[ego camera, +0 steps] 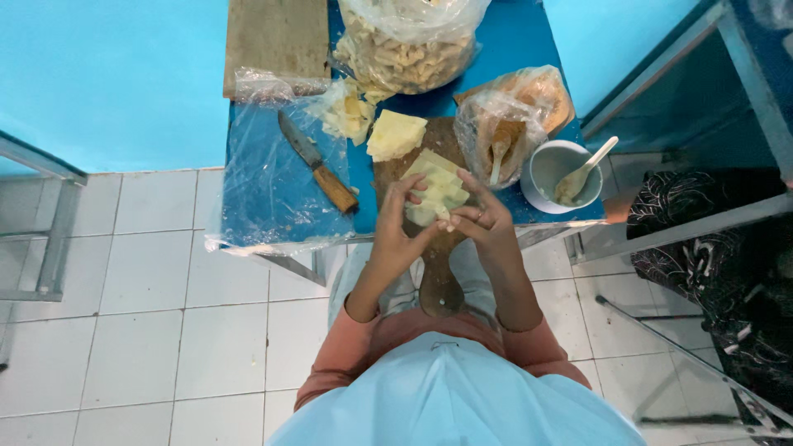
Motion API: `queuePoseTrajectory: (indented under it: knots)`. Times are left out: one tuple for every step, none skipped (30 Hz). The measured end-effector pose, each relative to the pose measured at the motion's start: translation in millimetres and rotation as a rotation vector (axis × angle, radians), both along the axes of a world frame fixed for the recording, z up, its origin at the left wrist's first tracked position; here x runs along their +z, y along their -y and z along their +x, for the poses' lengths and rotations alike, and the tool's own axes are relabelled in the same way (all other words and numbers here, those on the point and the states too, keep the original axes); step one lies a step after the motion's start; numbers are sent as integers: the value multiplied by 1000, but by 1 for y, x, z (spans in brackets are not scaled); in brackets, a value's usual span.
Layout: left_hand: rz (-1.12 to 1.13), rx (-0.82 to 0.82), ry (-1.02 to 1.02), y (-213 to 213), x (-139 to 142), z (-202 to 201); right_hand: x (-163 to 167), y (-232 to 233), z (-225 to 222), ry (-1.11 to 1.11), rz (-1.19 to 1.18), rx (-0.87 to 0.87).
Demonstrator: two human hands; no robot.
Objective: The person places slices of cheese from a wooden board onto pastry pieces and uses a spoon to add filling from a plastic bag onto them, assembling filled snacks on a blue table. They rearrange the cheese slices and handle the snack pieces one at a time.
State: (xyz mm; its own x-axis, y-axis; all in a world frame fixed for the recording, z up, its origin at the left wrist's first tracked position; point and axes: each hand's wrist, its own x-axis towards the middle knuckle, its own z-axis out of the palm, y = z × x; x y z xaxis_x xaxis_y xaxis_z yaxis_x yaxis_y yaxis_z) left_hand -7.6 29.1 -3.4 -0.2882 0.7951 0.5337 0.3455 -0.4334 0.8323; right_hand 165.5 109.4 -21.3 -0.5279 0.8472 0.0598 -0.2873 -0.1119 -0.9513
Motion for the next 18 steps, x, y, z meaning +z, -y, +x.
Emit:
queuePoseTrajectory:
  knots:
    - [7, 19, 0, 0, -1, -1, 0, -2, -1, -38, -34, -3]
    - [15, 37, 1, 0, -3, -3, 1, -4, -1, -77, -68, -7]
    - [23, 55, 2, 0, -4, -4, 2, -6, -1, -115, -101, -10]
    - [21, 82, -9, 1, -5, -5, 5, -6, 0, -111, -65, -13]
    - [20, 110, -20, 2, -6, -8, 9, -5, 1, -107, -28, -15]
    - [18, 137, -31, 4, -7, -10, 14, -3, 2, -103, 9, -19]
    - [5, 150, -16, 6, -7, -11, 19, 2, 2, -58, 146, -160]
    - [-8, 165, -1, 9, -8, -13, 26, 7, 3, -13, 283, -299]
    - [-20, 183, 14, 11, -8, -15, 35, 11, 3, 31, 422, -436]
    - [-33, 192, 8, 12, -8, -17, 46, 12, 3, -26, 638, -558]
    - [-45, 200, 2, 13, -7, -18, 58, 9, 0, -84, 857, -679]
    - [-57, 208, -3, 14, -7, -19, 71, 5, -7, -90, 1011, -789]
    - [-53, 206, -15, 15, -7, -19, 86, -4, -14, -52, 1124, -834]
    - [-47, 204, -28, 15, -7, -19, 100, -12, -22, -16, 1234, -885]
    - [-41, 202, -42, 15, -6, -20, 117, -29, -31, 66, 1299, -878]
    - [-7, 195, -51, 14, -6, -19, 133, -47, -39, 153, 1360, -870]
    - [26, 186, -60, 13, -6, -17, 147, -64, -48, 242, 1419, -860]
    - [60, 179, -70, 12, -5, -16, 160, -81, -56, 335, 1452, -735]
